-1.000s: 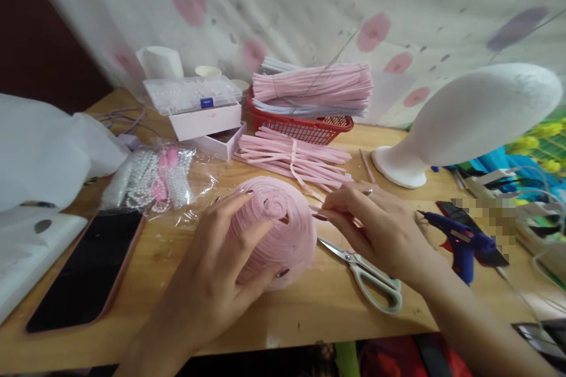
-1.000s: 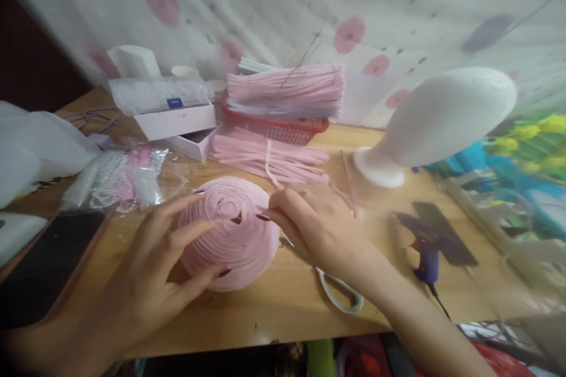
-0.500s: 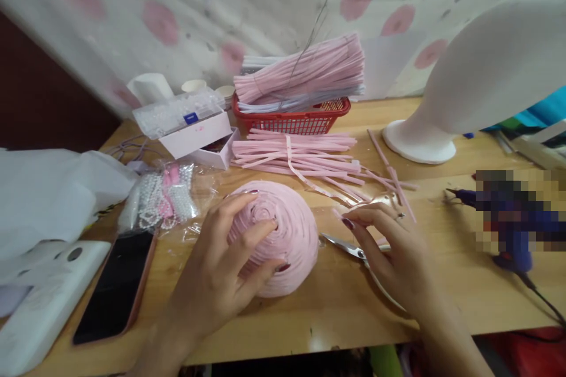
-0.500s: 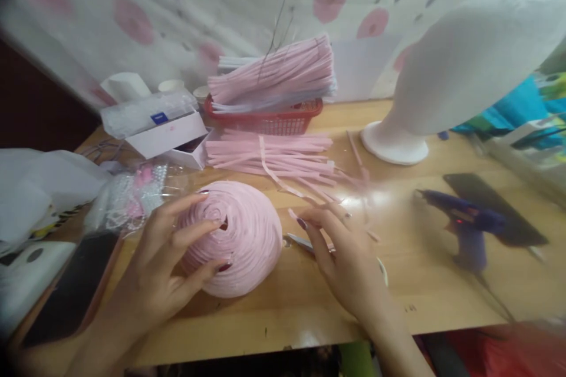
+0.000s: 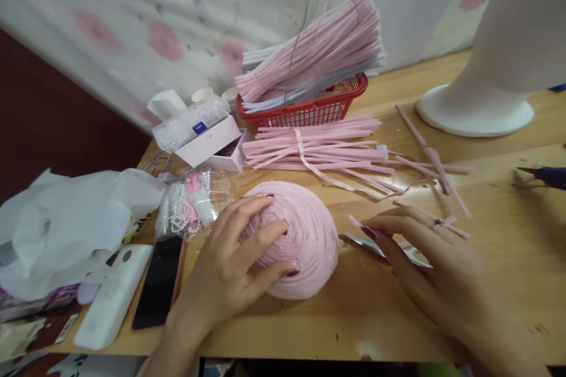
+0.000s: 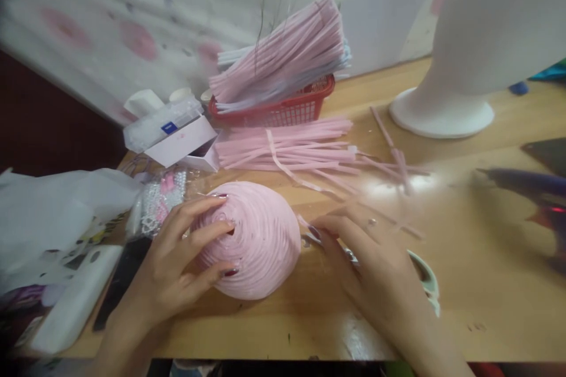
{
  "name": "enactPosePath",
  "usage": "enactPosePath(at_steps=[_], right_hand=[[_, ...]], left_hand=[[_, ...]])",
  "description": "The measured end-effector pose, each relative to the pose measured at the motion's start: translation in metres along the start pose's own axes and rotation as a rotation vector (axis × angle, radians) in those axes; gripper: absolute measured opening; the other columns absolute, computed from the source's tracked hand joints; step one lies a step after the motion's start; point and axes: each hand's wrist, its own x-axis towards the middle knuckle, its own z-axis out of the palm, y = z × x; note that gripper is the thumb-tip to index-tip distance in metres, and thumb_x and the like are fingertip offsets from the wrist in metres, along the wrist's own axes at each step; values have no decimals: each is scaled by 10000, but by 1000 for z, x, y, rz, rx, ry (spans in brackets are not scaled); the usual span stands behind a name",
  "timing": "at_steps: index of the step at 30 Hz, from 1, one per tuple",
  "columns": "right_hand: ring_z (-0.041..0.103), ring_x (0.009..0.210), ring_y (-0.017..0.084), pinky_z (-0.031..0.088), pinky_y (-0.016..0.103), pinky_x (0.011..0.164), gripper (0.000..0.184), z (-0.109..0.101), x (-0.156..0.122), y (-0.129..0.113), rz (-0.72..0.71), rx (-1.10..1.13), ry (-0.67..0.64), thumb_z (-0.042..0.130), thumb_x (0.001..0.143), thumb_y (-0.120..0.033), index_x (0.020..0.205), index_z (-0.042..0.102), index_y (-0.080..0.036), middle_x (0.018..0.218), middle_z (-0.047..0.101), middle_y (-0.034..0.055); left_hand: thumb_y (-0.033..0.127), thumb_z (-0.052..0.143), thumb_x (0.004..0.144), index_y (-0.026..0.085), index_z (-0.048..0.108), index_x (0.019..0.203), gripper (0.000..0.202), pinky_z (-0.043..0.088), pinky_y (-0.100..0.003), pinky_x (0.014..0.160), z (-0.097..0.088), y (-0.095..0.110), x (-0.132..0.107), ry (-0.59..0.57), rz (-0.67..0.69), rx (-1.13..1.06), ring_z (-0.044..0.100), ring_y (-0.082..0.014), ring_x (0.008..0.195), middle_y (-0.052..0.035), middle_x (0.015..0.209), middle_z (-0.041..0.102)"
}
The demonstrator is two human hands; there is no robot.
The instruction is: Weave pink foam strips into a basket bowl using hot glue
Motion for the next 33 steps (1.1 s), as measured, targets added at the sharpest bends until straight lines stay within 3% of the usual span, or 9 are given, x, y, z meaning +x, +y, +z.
enactPosePath(at_steps=[21, 26, 33], right_hand=[[667, 839, 192, 488, 326, 723, 102, 1, -2, 6, -4, -3, -19, 545, 1004, -179, 1022, 618, -248, 942, 684, 36], [672, 814, 199, 484, 341, 717, 110, 0, -1, 6, -21, -24, -8, 526, 1005, -186, 1024, 616, -245, 950, 698, 45], [674, 762, 199, 472, 345, 667, 110, -3, 0, 6, -10, -14, 1, 516, 1006, -200, 1017, 610, -257, 905, 698, 32]], left_hand=[[374, 573, 983, 186, 562, 1184, 275, 522, -474, 1025, -6, -1, 7, -27, 83, 75, 548, -271, 1257, -155, 1315, 567], [506, 593, 950, 194, 504, 1249, 441, 551, -441, 995, -8, -4, 5, -20, -23, 43, 568, -267, 1273, -173, 1362, 549], [573, 545, 950, 214, 539, 1235, 458, 595, -483, 914, -13, -9, 11, -67, 48, 133, 608, -286, 1199, -179, 1359, 557]])
